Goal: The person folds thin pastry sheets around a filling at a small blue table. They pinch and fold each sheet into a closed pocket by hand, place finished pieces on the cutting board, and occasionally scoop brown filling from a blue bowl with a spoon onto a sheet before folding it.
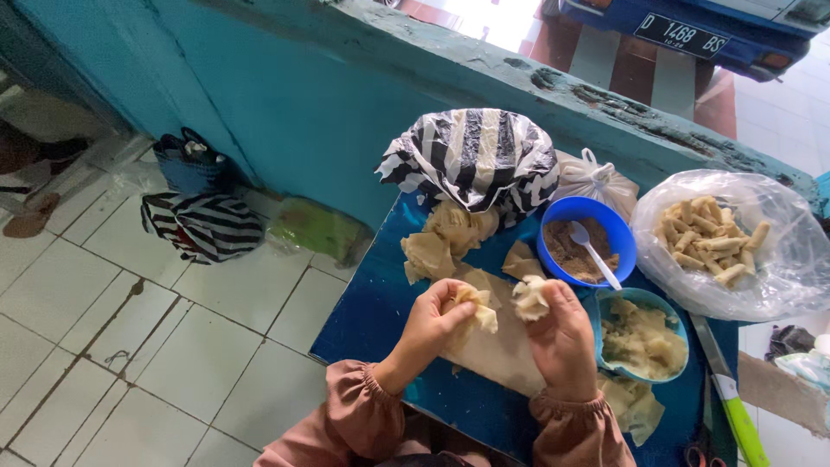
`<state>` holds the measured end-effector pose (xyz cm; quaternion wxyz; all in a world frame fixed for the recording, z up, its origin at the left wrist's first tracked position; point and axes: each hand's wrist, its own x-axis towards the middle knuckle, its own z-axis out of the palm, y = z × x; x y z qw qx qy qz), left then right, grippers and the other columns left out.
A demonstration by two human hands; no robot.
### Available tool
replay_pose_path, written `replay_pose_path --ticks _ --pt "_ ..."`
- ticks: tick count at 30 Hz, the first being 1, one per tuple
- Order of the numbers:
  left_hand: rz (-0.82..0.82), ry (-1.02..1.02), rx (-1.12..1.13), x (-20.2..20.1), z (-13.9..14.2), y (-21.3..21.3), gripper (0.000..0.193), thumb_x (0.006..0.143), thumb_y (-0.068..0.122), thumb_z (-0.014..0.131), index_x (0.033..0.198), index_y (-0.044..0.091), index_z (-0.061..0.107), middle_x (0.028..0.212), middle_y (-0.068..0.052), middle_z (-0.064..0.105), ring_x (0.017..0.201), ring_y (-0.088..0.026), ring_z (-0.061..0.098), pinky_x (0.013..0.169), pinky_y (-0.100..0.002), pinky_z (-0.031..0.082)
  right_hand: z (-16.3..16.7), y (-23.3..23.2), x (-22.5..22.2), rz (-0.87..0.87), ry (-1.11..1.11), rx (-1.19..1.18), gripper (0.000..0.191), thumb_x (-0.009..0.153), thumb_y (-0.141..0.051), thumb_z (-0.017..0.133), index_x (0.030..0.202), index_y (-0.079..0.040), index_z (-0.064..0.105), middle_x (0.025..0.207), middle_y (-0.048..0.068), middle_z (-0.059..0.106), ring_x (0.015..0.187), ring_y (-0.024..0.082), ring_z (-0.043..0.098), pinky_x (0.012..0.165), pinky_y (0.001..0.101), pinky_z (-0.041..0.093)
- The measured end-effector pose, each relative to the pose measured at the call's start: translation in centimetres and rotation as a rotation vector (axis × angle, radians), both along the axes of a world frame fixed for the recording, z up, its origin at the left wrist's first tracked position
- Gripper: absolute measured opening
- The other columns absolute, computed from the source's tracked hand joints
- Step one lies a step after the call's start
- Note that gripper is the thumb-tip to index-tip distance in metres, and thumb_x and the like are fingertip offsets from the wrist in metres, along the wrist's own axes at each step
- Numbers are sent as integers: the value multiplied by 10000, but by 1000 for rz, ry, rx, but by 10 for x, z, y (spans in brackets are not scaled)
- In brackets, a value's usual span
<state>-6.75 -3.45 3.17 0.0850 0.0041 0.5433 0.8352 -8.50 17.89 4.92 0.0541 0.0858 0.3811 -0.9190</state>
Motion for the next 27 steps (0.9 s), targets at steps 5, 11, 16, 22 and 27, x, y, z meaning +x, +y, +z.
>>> replay_pose_path --ticks 5,11,16,22,27 --pt "-2 -140 225 4 4 -12 239 927 102 676 1153 23 666 1021 -39 719 891 -92 693 785 -246 563 17 16 25 -157 42 510 136 1051 -135 644 1080 -11 690 965 123 667 829 252 620 744 370 485" --pt "12 -47 178 12 -1 -14 207 974 113 724 1136 -9 680 984 -26 725 876 -72 671 771 -234 550 42 9 59 -177 418 1669 222 976 -136 644 1115 -2 753 1027 109 692 955 203 650 840 330 508" --pt "-86 -25 126 28 1 -2 212 980 162 724 1131 14 710 933 -2 721 816 -35 645 697 -203 525 42 -18 74 -14 426 1219 253 1006 -109 594 1203 7 700 1088 71 717 1010 149 660 867 283 505" --pt "-126 -71 46 45 4 -8 222 965 181 752 1084 7 682 858 24 703 718 -4 599 573 -163 453 8 -17 58 156 40 442 80 957 -40 640 1003 26 644 1032 67 691 948 125 656 867 253 514" --pt "-120 -78 -38 52 3 -15 193 953 153 782 1048 24 675 827 25 657 707 -6 571 579 -162 441 -9 -12 61 173 -83 109 68 1027 -63 617 1067 -9 614 929 75 677 816 135 647 729 257 504"
